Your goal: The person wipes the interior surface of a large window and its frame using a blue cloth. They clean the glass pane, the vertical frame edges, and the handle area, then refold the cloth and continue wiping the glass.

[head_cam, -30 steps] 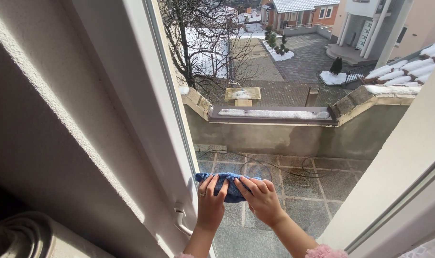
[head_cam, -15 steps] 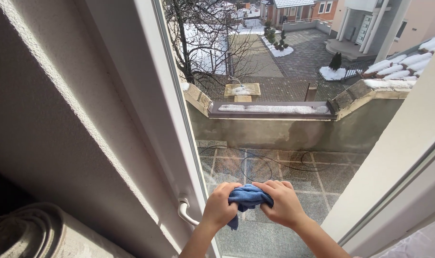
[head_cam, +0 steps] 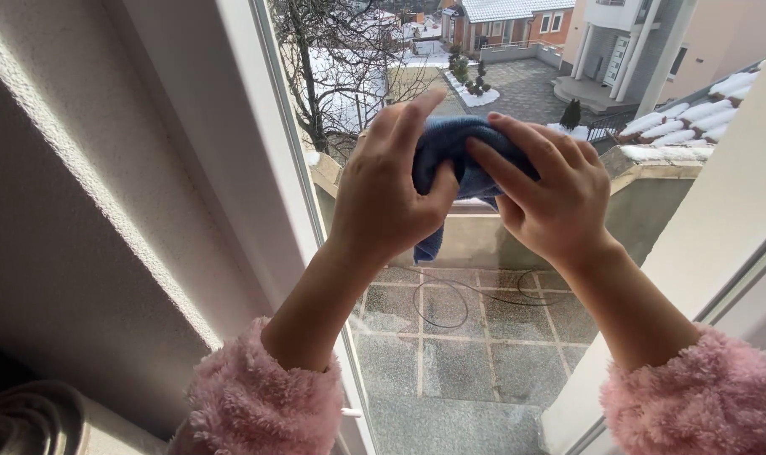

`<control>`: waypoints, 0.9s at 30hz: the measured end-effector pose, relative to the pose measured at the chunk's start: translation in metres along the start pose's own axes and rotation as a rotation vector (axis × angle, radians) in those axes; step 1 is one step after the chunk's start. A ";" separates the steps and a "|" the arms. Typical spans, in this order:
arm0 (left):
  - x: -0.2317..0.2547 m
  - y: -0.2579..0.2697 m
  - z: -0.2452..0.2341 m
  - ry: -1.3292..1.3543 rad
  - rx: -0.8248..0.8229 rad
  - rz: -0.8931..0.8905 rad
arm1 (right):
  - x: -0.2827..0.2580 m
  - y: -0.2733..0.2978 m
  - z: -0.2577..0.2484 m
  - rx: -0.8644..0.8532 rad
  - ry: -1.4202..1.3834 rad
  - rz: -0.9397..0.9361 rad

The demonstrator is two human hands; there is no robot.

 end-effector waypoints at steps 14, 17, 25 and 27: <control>-0.039 0.064 0.041 -0.530 0.086 0.507 | -0.033 0.027 0.001 -0.119 0.076 0.076; -0.052 0.126 0.063 -0.524 0.063 0.523 | -0.054 0.092 0.005 -0.197 0.048 0.050; -0.064 0.282 0.126 -0.440 0.005 0.276 | -0.117 0.265 0.016 -0.416 -0.177 0.079; -0.069 0.301 0.136 -0.448 -0.023 0.259 | -0.118 0.277 0.015 -0.445 -0.198 0.049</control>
Point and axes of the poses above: each hand's wrist, its own y-axis away from the middle knuckle, its own z-axis out of the palm, x = y × z, the point moved 1 cm from there along -y, towards the middle knuckle, and after that the axes turned 7 degrees about z, right-handed, at the moved point
